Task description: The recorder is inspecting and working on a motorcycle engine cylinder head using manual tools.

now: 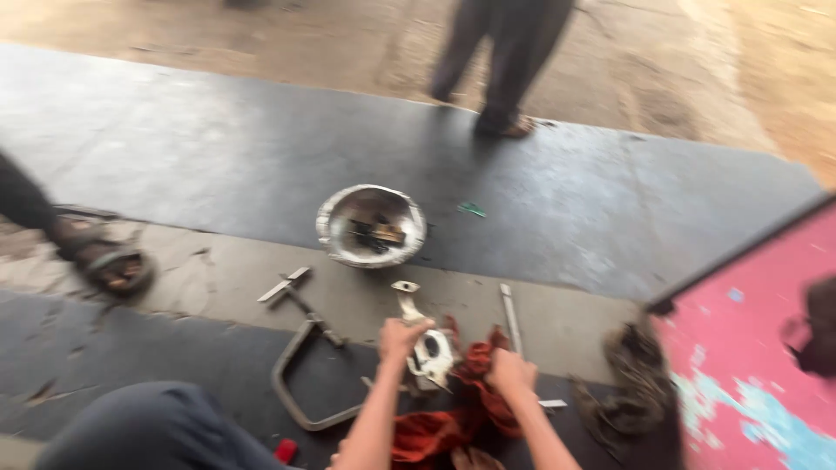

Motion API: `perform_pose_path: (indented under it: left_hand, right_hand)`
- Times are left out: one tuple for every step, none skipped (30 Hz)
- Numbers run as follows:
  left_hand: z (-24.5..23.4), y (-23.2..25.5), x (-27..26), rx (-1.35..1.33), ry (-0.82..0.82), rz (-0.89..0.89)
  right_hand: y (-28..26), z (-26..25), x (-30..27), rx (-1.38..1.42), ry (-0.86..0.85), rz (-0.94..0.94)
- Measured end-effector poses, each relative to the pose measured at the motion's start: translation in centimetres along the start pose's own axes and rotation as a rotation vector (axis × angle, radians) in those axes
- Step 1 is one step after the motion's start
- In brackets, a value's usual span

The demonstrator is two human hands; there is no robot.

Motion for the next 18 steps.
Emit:
perform_pose_path:
  left_hand:
    - [-1.1, 0.7, -0.5, -0.009, 0.028, -0.007]
    - [-1.6, 1.1, -1.3, 0.0, 0.031, -0.025]
    - [-2.1, 1.5, -2.0, 0.009, 0.034, -0.042]
    - [-1.4, 1.2, -2.1, 0.001, 0.042, -0.051]
    - [-0.5, 0.9, -2.2, 0.001, -0.003, -0.049]
    - [-0.7, 0.9, -1.7, -0.002, -0.031, -0.046]
    - [-1.0, 1.2, -1.7, -0.014, -0.006, -0.052]
    - [-1.3, 1.1, -1.8, 0.021, -0.003, -0.064]
    - [-1.5, 0.9, -1.8, 0.054, -0.001, -0.077]
    - [-3.1, 1.6, -3.2, 0.049, 0.015, -0.086]
    - [-4.3, 2.3, -4.6, -0.014, -0.041, -0.101]
    - [-4.6, 3.4, -6.2, -0.081, -0.109, -0.108]
    - [-4.1, 3.3, -5.9, -0.089, -0.106, -0.11]
    - [-3.9, 3.2, -5.5, -0.035, -0.071, -0.105]
    - [-3.7, 3.2, -5.2, 0.019, -0.036, -0.101]
    - [1.2, -2.2, -0.7, 0.013, -0.036, -0.101]
    - [4.6, -4.9, 3.3, -0.047, 0.132, 0.177]
    - [7.7, -6.2, 6.8, -0.104, 0.297, 0.454]
  right_hand:
    - [-0.7, -1.6, 0.1, 0.0, 0.004, -0.03]
    - [-0.7, -2.8, -0.3, 0.037, -0.04, 0.036]
    - [-0.6, -3.9, -0.7, 0.073, -0.084, 0.104]
    - [-0.6, -5.3, -1.0, 0.066, -0.087, 0.092]
    - [-0.7, -6.8, -1.4, 0.098, -0.087, 0.099]
    - [-1.7, -8.5, -1.0, 0.133, -0.081, 0.09]
    - [-2.0, -8.6, 0.5, 0.13, -0.078, 0.062]
    - [-2.8, -8.7, 2.0, 0.339, 0.041, -0.031]
    - [-3.6, -8.9, 3.5, 0.55, 0.157, -0.121]
    - [-9.6, -13.6, 1.6, 0.552, 0.15, -0.139]
    - [-15.0, -19.5, -1.4, 0.761, 0.225, -0.35]
    - [-17.8, -26.0, -5.8, 0.96, 0.303, -0.553]
    - [-20.5, -28.8, -9.0, 0.955, 0.299, -0.56]
    - [-24.0, -31.9, -12.5, 1.186, 0.226, -0.75]
    - [-27.2, -35.0, -16.2, 1.414, 0.142, -0.939]
    - [-29.2, -35.7, -17.5, 1.409, 0.14, -0.942]
    - [-31.9, -36.5, -19.5, 1.411, 0.017, -1.164]
    - [-34.3, -37.2, -21.8, 1.401, -0.114, -1.378]
Point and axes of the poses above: each hand's wrist, its own x-axis towards the middle knuckle, its own z-axis out of the palm, y = z × x, the point moved 5 cm from there along x, towards the middle knuckle, and after that the axes turned 12 degrees about -z, right-handed, at the moved point
